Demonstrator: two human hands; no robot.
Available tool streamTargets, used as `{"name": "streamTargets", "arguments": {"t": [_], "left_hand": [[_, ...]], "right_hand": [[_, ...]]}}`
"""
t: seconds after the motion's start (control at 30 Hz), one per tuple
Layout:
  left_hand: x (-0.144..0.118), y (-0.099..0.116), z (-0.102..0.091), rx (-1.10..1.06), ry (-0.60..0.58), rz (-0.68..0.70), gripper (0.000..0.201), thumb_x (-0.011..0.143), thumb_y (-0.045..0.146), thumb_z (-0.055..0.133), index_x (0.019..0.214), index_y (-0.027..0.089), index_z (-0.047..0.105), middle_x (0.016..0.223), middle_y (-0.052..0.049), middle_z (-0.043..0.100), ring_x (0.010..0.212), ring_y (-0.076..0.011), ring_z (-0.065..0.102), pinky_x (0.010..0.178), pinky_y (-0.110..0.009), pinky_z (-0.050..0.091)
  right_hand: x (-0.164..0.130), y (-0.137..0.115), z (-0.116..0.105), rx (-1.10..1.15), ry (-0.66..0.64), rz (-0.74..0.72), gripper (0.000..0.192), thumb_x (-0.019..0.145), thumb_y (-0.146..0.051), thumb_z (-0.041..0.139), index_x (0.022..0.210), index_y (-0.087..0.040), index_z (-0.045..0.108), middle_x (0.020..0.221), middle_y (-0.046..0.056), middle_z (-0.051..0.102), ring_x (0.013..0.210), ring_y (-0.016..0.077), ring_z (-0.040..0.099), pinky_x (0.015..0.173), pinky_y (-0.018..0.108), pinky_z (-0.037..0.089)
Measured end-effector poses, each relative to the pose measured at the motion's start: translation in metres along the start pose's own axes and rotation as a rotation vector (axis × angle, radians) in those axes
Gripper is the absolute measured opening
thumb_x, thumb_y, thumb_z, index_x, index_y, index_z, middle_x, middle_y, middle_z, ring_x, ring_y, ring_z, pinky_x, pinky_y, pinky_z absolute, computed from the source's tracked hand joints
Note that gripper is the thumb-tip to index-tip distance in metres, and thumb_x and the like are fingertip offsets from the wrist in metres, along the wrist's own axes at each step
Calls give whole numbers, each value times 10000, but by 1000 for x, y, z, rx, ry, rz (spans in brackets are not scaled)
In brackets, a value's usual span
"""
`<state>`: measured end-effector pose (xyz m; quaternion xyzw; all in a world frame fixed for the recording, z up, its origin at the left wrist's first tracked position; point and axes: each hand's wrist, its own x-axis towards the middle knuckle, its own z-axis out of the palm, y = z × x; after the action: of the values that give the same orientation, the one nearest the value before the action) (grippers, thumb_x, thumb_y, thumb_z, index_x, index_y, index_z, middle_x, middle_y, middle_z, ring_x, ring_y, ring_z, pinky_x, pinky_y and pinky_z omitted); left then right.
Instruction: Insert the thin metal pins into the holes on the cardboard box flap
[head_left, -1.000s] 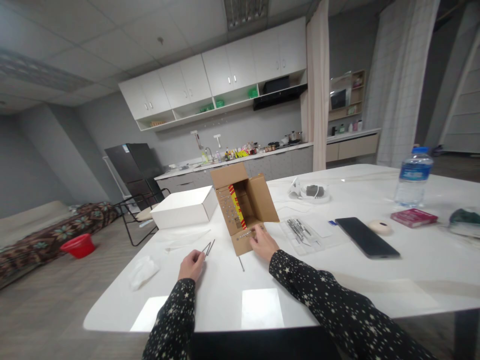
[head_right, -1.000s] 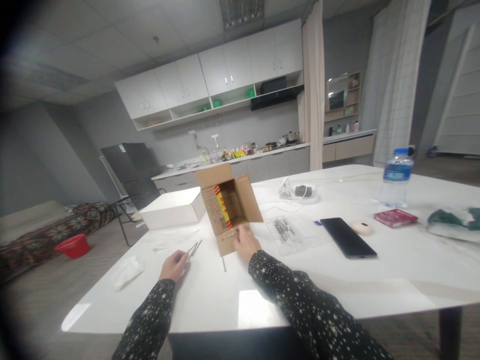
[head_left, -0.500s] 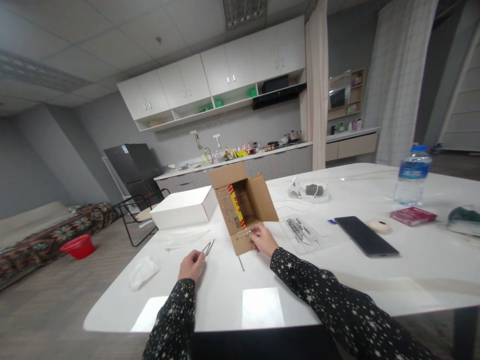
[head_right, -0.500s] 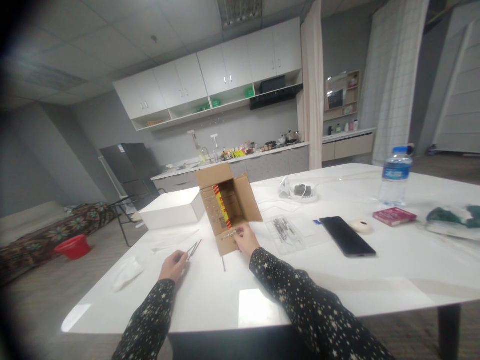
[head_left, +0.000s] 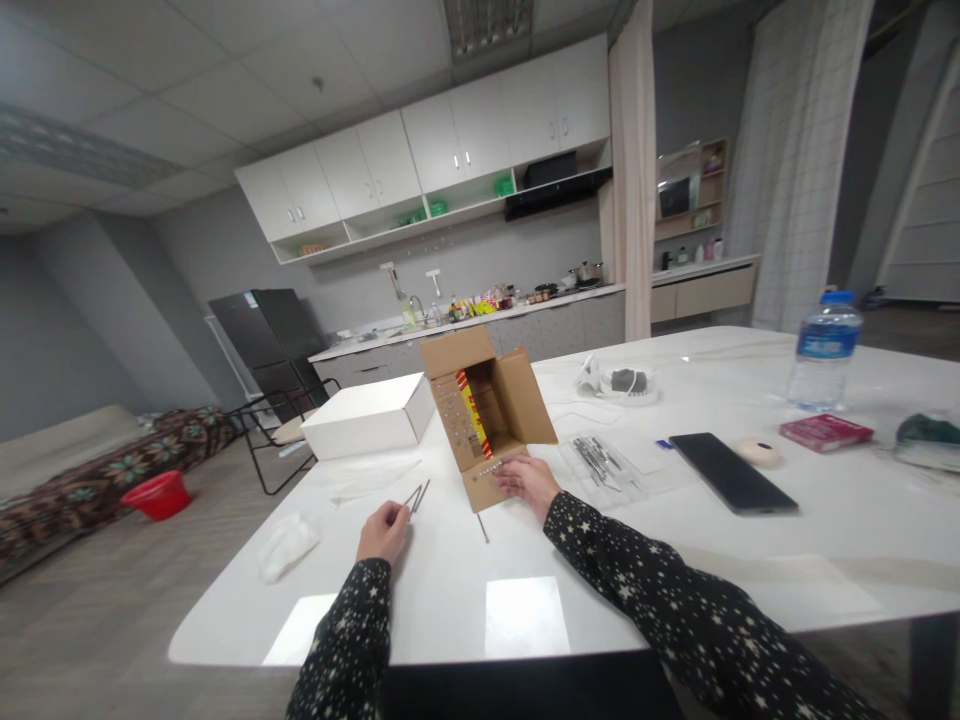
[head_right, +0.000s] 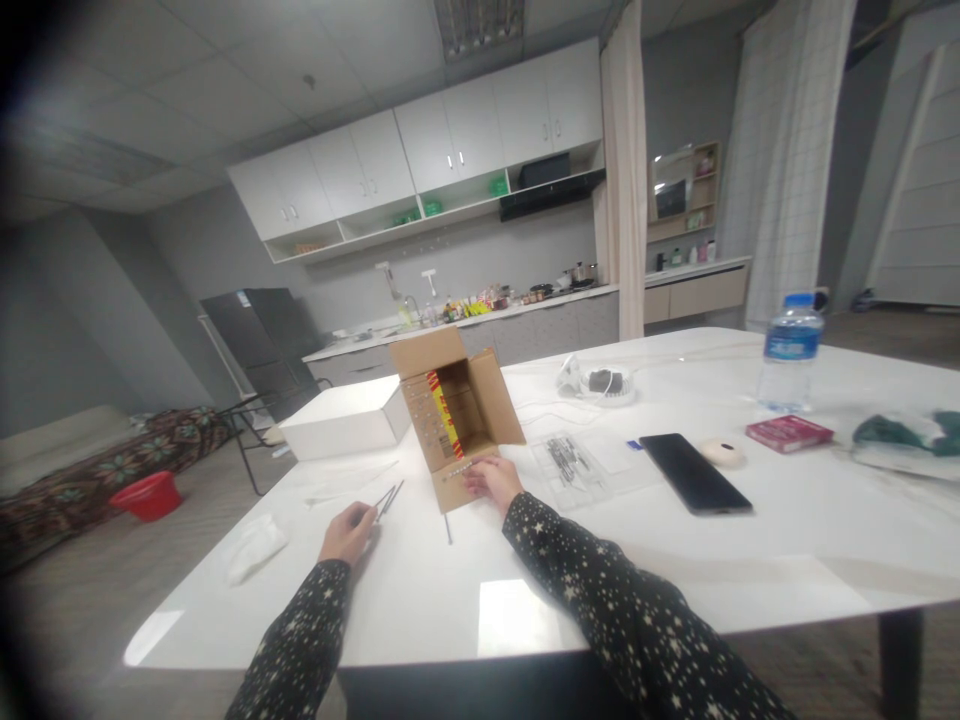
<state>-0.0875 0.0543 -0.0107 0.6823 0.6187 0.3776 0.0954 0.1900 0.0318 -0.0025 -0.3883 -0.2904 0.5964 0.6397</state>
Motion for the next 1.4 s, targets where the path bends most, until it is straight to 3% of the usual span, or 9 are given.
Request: {"name": "streamTargets", "arguments": {"t": [0.63,0.93,1.4], "left_hand": [[2,-6,2,3,-14,-7,317,718,475,439,637,193,558,578,9,566,621,-150,515,650,-263,382],[0,-3,1,-10,-7,-11,315,713,469,440,626,190,557,547,14,548,594,-144,502,631,-257,380],[0,-2,0,-16,-5,-7,311,716,463,436,627,189,552,567,6,571,620,-152,518,634,-258,384]], "right_hand": [[-2,-2,-1,108,-9,44,37,768,-122,557,791,-112,586,824,116,705,664,154,679,575,232,518],[-4,-4,0,118,-12,50,120,777,-135,528,894,-147,550,757,79,703,646,157,675,562,238,507],[-5,-5,-1,126,-81,77,143,793,-164,527,920,-136,587,938,103,697,681,138,662,611,249,503]]}}
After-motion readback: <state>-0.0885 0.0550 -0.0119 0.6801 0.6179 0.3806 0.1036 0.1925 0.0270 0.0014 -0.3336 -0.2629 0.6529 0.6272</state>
